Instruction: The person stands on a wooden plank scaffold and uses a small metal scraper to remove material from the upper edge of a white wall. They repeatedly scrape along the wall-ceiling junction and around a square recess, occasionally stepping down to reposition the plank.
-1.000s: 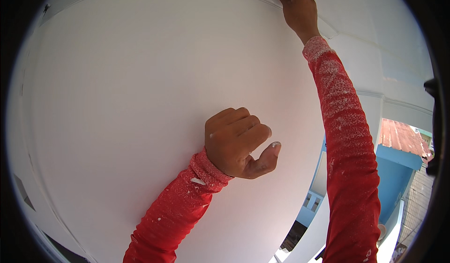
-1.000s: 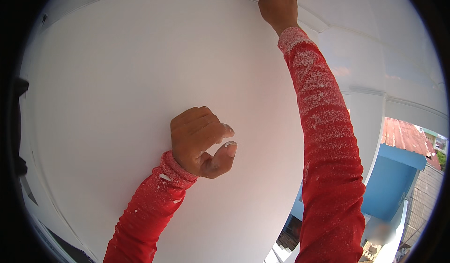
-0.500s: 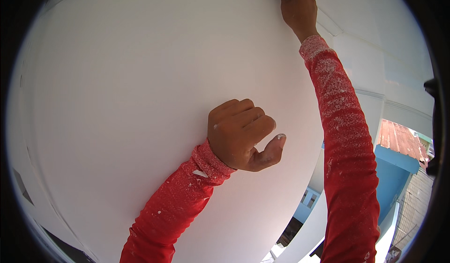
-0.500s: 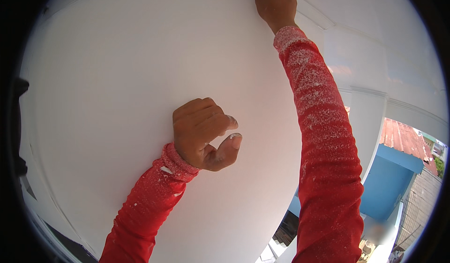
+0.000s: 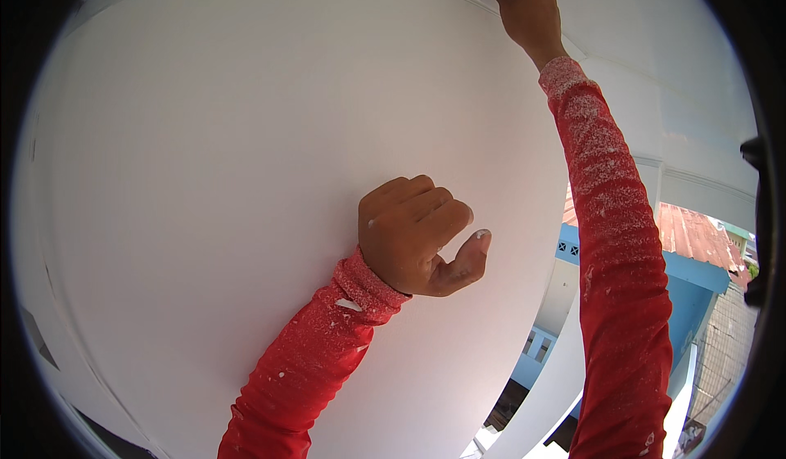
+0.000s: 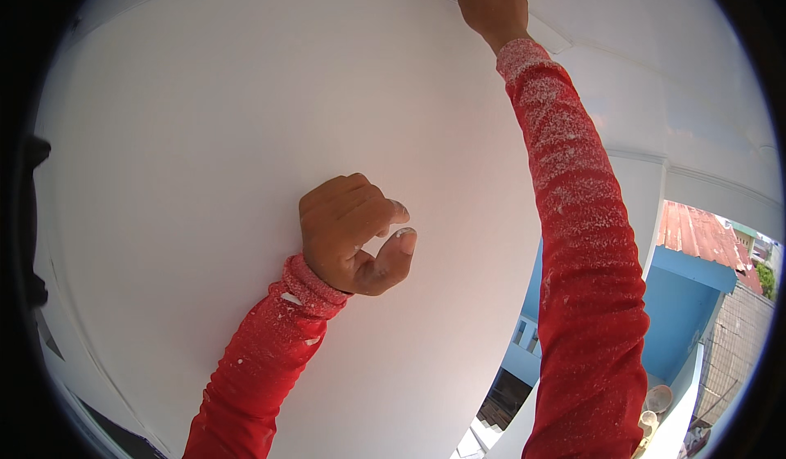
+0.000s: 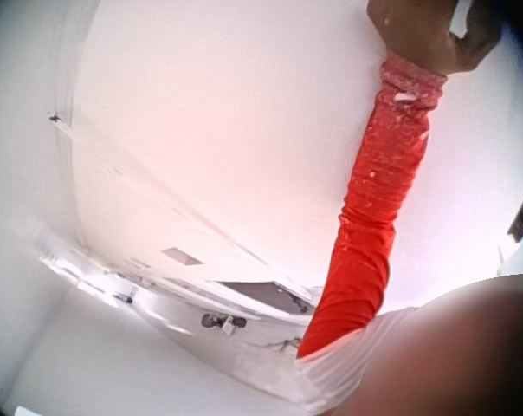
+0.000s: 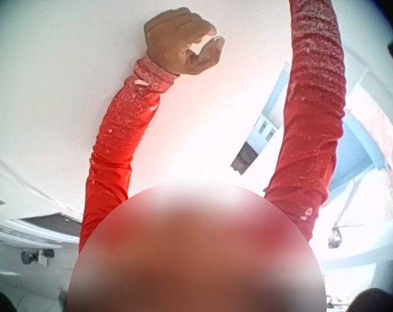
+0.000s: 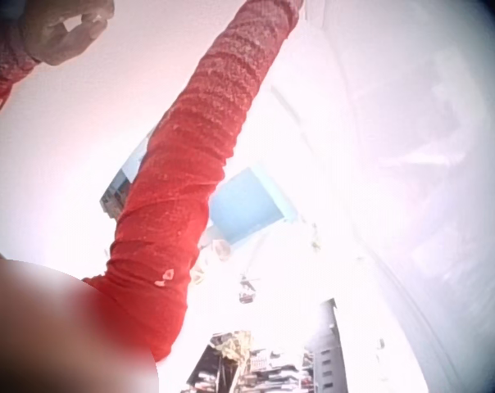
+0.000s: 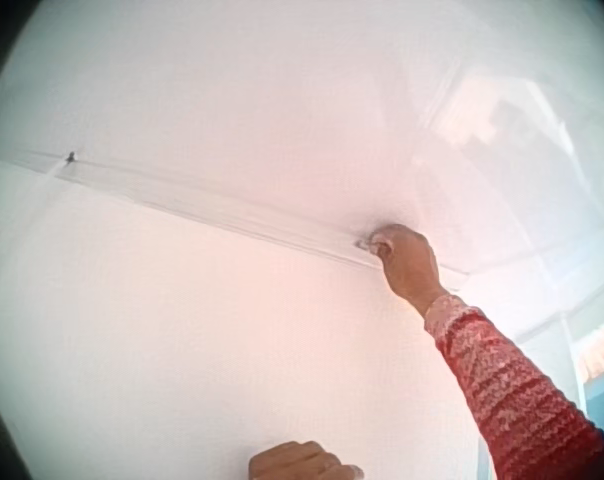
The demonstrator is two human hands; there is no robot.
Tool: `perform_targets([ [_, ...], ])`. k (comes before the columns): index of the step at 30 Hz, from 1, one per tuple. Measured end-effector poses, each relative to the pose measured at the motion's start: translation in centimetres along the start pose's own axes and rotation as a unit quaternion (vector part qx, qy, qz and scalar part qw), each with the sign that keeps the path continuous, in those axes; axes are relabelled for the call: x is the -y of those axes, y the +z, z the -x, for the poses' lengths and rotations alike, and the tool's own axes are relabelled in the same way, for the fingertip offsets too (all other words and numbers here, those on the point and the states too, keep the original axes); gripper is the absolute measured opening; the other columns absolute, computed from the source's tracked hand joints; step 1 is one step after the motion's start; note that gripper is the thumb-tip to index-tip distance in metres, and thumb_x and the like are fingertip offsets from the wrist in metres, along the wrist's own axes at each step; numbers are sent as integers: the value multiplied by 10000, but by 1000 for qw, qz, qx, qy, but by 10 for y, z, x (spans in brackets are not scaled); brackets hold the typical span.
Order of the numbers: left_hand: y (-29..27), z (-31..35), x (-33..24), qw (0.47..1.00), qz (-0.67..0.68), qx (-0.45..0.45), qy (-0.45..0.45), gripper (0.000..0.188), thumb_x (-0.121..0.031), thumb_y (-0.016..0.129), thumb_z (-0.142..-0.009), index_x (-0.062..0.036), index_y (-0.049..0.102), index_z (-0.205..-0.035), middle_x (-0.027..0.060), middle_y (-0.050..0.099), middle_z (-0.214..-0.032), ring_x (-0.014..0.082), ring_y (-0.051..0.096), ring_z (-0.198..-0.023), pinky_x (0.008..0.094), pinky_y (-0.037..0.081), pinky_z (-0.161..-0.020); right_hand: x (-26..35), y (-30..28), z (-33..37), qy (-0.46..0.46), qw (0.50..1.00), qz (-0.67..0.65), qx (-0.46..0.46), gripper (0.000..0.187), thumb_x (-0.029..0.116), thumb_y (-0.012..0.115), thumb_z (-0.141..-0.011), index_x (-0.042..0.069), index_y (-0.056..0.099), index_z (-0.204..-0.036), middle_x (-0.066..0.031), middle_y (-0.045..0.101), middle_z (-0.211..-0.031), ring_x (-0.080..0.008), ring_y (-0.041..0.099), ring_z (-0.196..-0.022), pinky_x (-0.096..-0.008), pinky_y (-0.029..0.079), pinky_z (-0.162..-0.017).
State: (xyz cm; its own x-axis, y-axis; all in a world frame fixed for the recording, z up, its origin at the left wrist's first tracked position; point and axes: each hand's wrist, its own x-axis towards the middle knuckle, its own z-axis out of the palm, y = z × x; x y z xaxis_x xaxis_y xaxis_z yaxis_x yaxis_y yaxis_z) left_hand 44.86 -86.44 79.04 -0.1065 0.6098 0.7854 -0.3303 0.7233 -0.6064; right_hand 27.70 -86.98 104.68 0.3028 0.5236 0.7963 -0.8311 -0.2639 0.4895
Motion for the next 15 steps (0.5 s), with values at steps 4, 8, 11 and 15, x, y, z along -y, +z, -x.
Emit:
perform_targets([
  [4,3,0,1,1000,-4,-6,-12,126,-140,698,-716,-85,600,-661,-5,475,-526,157,432,-449,285,338,-441,-10,0,3,26,1000,12,9,128,69,648,-894,56,765,-944,-176,720,-1023,-378,667,-987,-462,530,-881],
  [8,4,0,1,1000,-7,-13,-12,110,-127,694,-693,-88,596,-663,-5,478,-526,157,428,-448,287,344,-442,-26,6,2,23,998,64,11,241,251,642,-961,85,757,-1093,-117,757,-1079,-312,723,-973,-407,564,-894],
  [11,5,0,2,1000,-5,-8,-7,103,-119,690,-685,-89,593,-663,-7,477,-522,157,425,-448,282,340,-441,-30,9,1,41,998,47,17,232,247,639,-962,94,765,-1084,-108,759,-1075,-318,722,-966,-401,562,-898],
  [15,7,3,2,1000,-4,-24,-19,223,-177,708,-727,-103,526,-619,-1,460,-509,162,412,-439,295,329,-429,-25,7,3,47,997,55,41,240,255,643,-959,100,762,-1098,-103,765,-1063,-309,727,-968,-395,563,-899],
])
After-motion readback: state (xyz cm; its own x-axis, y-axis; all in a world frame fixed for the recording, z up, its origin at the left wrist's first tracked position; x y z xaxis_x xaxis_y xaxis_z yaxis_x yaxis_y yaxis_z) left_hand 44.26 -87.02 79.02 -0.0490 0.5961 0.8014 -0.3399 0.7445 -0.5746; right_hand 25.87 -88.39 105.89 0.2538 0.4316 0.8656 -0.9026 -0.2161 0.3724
